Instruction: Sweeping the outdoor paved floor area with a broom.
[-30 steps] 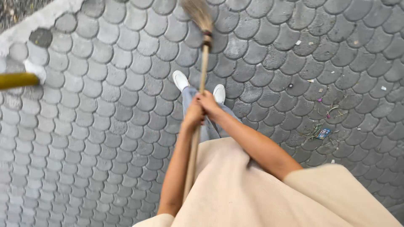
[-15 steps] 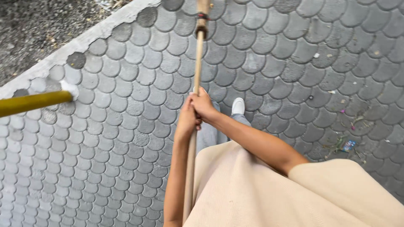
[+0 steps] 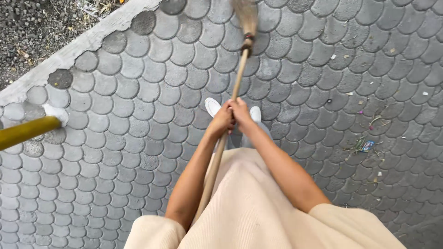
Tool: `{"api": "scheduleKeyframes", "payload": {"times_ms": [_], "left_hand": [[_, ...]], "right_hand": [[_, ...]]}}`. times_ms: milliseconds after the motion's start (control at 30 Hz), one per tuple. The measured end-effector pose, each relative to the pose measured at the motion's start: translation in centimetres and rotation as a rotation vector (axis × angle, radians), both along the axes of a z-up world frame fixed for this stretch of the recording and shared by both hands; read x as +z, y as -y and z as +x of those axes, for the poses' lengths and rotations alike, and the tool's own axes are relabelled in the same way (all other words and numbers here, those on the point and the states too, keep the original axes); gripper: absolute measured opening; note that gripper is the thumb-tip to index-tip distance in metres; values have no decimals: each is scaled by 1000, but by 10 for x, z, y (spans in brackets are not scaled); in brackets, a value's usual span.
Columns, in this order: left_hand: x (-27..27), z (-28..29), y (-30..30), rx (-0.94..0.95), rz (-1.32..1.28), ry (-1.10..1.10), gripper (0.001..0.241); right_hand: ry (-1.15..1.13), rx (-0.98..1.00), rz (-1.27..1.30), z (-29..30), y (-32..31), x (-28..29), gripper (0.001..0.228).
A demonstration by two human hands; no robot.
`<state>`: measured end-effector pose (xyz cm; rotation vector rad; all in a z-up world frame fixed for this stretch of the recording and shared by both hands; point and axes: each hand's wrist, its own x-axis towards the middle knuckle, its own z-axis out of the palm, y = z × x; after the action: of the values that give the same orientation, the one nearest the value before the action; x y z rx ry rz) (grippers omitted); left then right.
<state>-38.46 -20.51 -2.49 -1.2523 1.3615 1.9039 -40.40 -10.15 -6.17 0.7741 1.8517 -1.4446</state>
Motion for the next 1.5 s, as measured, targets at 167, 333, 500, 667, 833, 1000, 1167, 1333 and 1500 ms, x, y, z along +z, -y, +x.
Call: {"api": "scheduleKeyframes", "payload": {"times_ms": [167,333,500,667,833,1000,1167,1333,1500], "left_hand": [[33,-10,17,-46,3,-54,37],[51,-2,77,-76,-2,-88,39],[53,-27,154,50,-263,19,40],[-28,-62,167,-81,-308,86,39],[75,-153,65,-754,-444,-99,30],[152,-220,35,-783,-233,-172,47],[146,-255,81,-850,-180,-166,46],[143,-300,108,-487,-332,-17,39],[126,-334,63,-659,-244,-75,42]], "right_hand": [[-18,-21,144,-21,28,48,19],[-72,127,60,-39,116,124,25],[-72,261,-71,-74,180,76,20],[-44,217,-43,-112,181,46,20],[-36,61,63,-144,83,29,20],[-42,-179,126,-189,30,25,20],[-117,-178,-26,-231,99,103,17],[-124,-179,-326,-285,153,83,13],[45,-267,-170,-303,114,23,25]]}}
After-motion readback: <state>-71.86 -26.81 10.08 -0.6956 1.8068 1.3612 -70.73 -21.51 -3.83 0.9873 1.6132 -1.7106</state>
